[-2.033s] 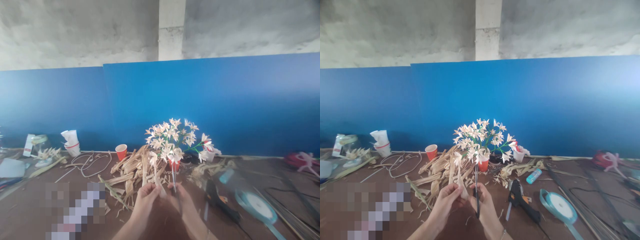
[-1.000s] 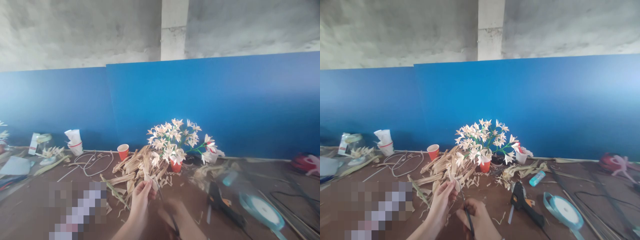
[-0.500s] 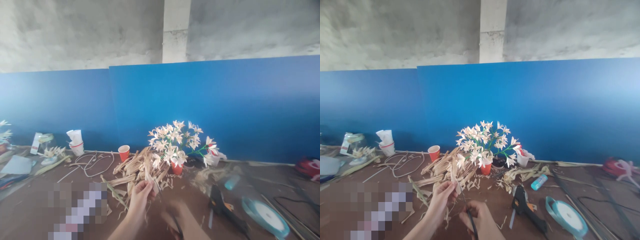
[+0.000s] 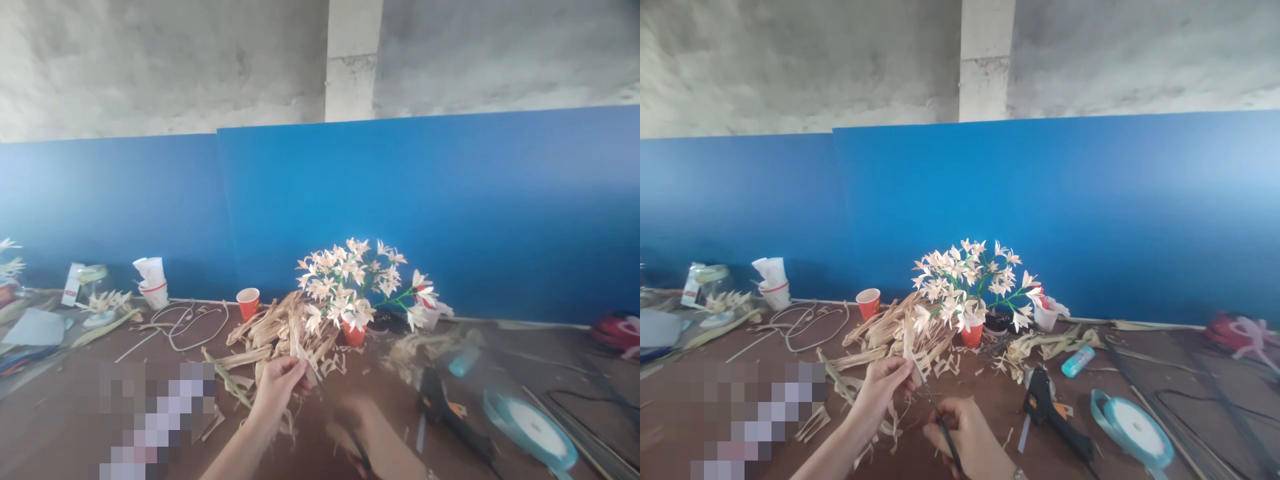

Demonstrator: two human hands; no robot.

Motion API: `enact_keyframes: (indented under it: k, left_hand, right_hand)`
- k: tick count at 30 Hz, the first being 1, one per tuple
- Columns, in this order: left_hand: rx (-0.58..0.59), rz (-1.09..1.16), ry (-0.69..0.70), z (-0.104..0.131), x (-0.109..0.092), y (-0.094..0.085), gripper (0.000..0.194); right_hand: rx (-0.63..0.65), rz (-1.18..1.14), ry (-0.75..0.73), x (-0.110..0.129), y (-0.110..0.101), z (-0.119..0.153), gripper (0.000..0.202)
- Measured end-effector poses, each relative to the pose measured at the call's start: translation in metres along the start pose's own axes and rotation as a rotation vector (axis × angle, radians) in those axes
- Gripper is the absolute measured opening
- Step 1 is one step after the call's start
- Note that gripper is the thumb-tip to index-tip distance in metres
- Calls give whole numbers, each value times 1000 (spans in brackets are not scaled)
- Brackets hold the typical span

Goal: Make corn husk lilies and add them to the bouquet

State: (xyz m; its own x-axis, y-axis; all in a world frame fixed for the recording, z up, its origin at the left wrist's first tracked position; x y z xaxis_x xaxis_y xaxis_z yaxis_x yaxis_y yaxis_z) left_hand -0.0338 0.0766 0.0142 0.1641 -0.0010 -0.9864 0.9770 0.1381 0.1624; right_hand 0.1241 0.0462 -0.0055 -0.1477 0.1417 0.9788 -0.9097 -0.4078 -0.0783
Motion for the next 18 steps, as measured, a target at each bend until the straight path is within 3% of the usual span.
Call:
enact_keyframes:
  k: [18]
  left_hand:
    - [132,-79,4,-3,-6,0,25]
  right_hand:
    - [33,123,-14,-12,-16,-6,31]
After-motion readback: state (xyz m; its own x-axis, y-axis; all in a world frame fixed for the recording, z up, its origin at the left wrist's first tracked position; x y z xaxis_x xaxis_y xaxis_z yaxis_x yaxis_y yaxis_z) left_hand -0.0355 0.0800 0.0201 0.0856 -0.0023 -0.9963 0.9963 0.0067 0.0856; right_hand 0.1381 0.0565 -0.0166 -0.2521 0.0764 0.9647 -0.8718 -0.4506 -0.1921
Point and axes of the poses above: each hand's wrist, its own z-axis away from the middle knuckle, its own y-axis out of the palm, x = y × z, the point moved 5 cm from there along -z, towards the middle knuckle, and after that the axes turned 1 degree about -x, right-handed, at the moved point
